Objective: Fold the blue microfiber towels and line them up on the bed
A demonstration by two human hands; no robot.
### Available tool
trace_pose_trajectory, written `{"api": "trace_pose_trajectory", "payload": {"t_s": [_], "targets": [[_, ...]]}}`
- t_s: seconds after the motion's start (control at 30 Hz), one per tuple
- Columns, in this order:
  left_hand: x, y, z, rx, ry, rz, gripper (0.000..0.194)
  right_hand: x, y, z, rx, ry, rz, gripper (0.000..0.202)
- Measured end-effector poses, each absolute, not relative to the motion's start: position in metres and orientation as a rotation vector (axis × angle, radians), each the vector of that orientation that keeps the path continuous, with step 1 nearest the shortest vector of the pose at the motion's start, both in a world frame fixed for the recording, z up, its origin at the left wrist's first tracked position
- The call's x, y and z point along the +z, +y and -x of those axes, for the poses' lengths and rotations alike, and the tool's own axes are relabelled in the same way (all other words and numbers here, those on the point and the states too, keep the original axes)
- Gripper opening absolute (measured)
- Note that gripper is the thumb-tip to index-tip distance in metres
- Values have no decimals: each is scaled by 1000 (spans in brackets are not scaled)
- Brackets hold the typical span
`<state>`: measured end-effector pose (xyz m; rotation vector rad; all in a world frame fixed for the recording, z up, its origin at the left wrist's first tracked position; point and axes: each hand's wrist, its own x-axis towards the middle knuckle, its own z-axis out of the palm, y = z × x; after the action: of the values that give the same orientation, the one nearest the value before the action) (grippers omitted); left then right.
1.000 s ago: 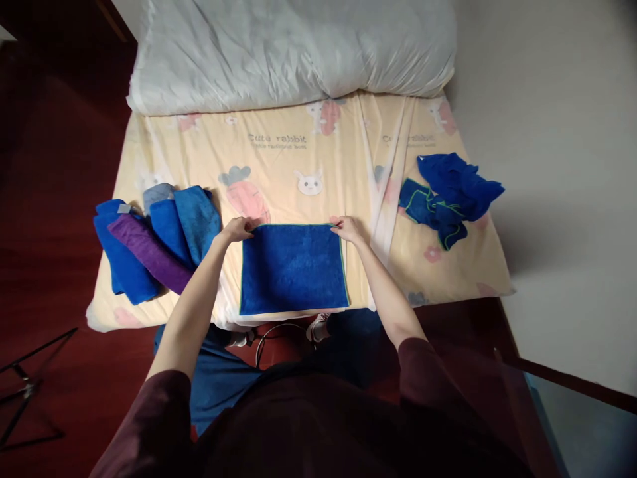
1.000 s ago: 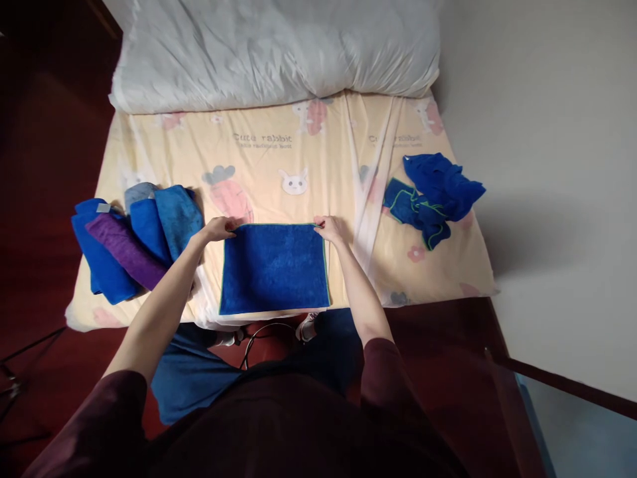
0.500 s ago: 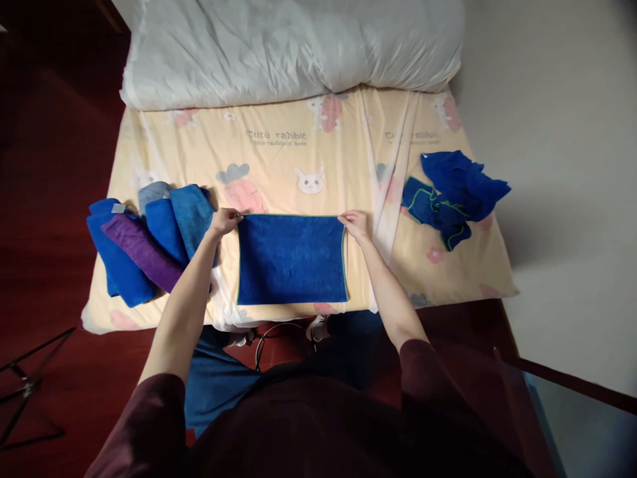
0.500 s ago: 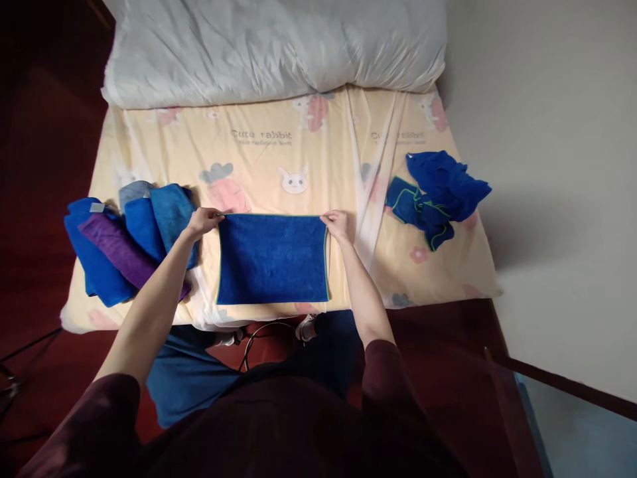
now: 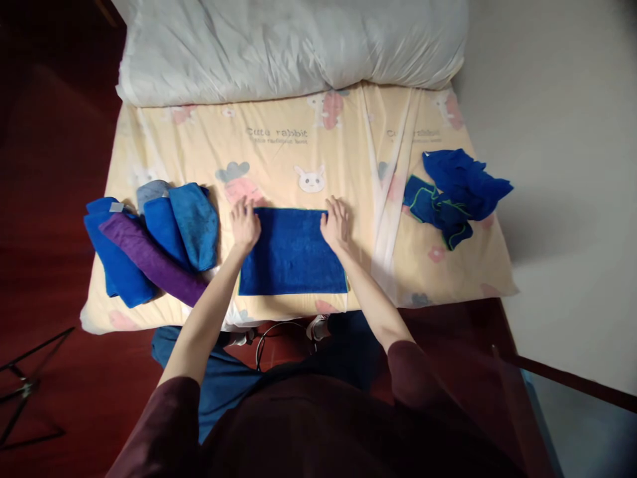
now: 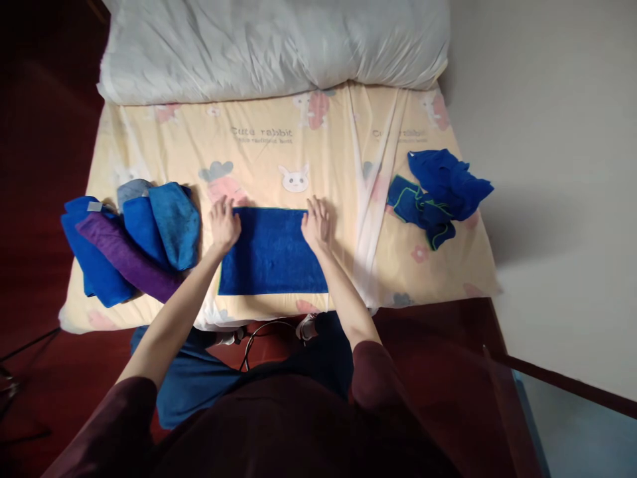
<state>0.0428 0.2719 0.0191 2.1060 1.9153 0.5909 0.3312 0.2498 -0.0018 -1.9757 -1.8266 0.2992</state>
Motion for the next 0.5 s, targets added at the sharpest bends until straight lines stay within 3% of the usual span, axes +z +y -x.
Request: {"api": "trace_pose_trajectory", "payload": {"t_s": [0.1,0.23,0.5], "targets": [[13,247,-77,445,1584,-2303,59,-3,236,-277,344,-2082,1848,57],[-10,233,-89,363,1597,-2268,64,-20,220,-242,459,-2184,1797,57],[-22,253,-21,405,1849,-2141,70,-35,216,-330,391,-1970,2001,68]]}}
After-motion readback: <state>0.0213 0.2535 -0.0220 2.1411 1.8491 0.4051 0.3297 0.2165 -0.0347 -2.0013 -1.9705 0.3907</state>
